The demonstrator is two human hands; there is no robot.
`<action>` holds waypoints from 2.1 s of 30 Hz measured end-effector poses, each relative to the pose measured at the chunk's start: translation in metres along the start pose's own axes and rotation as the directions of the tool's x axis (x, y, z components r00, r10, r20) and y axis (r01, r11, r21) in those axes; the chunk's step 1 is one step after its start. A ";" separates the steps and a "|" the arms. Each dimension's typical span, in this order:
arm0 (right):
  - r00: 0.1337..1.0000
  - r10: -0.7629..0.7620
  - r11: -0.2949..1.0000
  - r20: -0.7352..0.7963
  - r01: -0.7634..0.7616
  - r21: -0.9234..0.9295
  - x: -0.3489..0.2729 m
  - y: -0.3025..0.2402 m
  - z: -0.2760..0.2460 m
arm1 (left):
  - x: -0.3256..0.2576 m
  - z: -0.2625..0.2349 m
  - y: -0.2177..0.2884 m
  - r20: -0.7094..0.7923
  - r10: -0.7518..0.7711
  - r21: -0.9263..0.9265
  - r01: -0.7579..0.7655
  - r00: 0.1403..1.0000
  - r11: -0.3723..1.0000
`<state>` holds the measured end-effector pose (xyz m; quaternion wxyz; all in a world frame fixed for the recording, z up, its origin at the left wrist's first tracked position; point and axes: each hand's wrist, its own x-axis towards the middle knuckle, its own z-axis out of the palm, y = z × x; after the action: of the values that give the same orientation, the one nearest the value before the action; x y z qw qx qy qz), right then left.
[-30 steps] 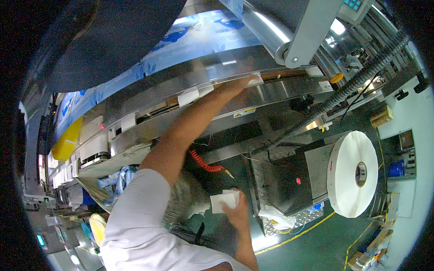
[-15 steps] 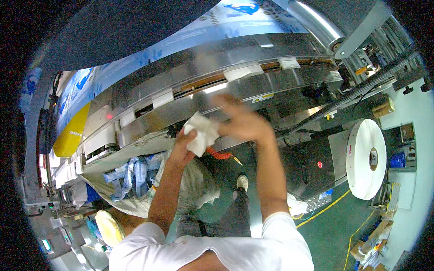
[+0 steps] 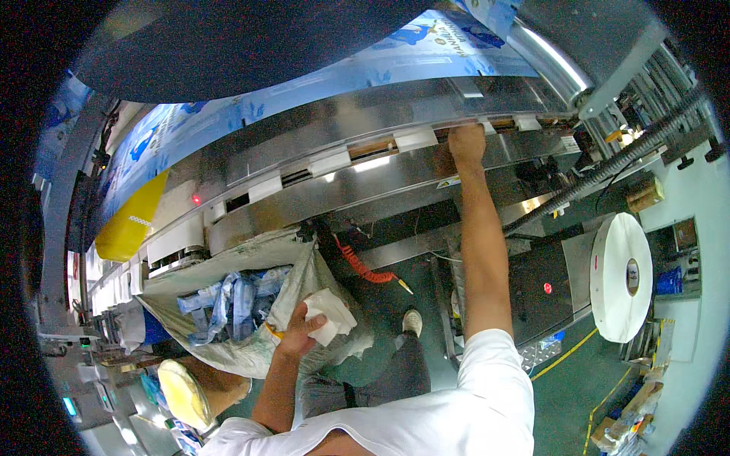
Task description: The person takes packaged items from a conveyor belt, wipes them with a cloth, and places them into a large bag.
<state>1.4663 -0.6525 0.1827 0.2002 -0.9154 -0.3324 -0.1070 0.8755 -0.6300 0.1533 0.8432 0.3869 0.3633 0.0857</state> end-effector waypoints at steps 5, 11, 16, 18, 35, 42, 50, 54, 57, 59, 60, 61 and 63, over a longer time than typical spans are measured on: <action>0.824 -0.169 0.951 -0.541 0.280 0.130 -0.092 -0.063 -0.022 | -0.026 -0.007 -0.018 0.055 -0.031 -0.074 0.035 0.998 0.997; 0.986 -0.069 0.655 -0.149 0.158 0.739 -0.261 -0.176 -0.053 | -0.073 -0.022 -0.022 0.150 0.004 -0.109 0.013 0.989 0.994; 0.951 -0.156 0.175 0.268 -0.240 0.955 -0.413 -0.271 -0.120 | -0.142 -0.069 0.006 0.166 0.075 -0.083 -0.062 0.983 0.995; 0.921 -0.188 0.313 0.340 -0.272 0.910 -0.459 -0.318 -0.166 | -0.182 -0.081 0.031 0.221 0.068 -0.063 -0.056 0.973 0.996; 0.772 -0.405 0.443 0.489 -0.302 0.844 -0.642 -0.538 -0.275 | -0.422 -0.205 0.086 0.256 0.218 0.240 -0.281 0.942 0.929; 0.776 -0.425 0.350 0.467 -0.335 0.875 -0.656 -0.618 -0.255 | -0.458 -0.285 0.127 0.419 0.306 0.143 -0.395 0.855 0.908; 0.871 -0.328 0.290 0.367 -0.277 0.916 -0.641 -0.766 -0.194 | -0.450 -0.411 0.229 0.470 0.210 0.241 -0.354 0.857 0.904; 0.924 -0.216 0.229 0.315 -0.266 0.936 -0.634 -0.823 -0.189 | -0.451 -0.448 0.268 0.522 0.180 0.316 -0.386 0.834 0.867; 0.936 -0.217 0.133 0.276 -0.251 0.959 -0.648 -0.834 -0.184 | -0.447 -0.466 0.271 0.591 0.164 0.262 -0.380 0.790 0.887; 0.937 -0.238 0.133 0.256 -0.230 0.964 -0.655 -0.838 -0.184 | -0.445 -0.476 0.274 0.596 0.103 0.321 -0.354 0.797 0.878; 0.936 -0.244 0.167 0.252 -0.215 0.962 -0.659 -0.838 -0.182 | -0.449 -0.479 0.273 0.606 0.089 0.318 -0.344 0.790 0.884; 0.935 -0.252 0.201 0.248 -0.200 0.959 -0.665 -0.837 -0.180 | -0.453 -0.481 0.271 0.616 0.077 0.314 -0.334 0.784 0.889; 0.927 -0.233 0.121 0.293 -0.271 0.955 -0.673 -0.841 -0.172 | -0.451 -0.494 0.267 0.654 0.049 0.337 -0.348 0.755 0.875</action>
<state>0.3989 -0.5210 0.3639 0.6899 -0.5550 -0.3377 0.3194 0.2514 -0.3476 0.3749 0.7909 0.6100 0.0271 -0.0405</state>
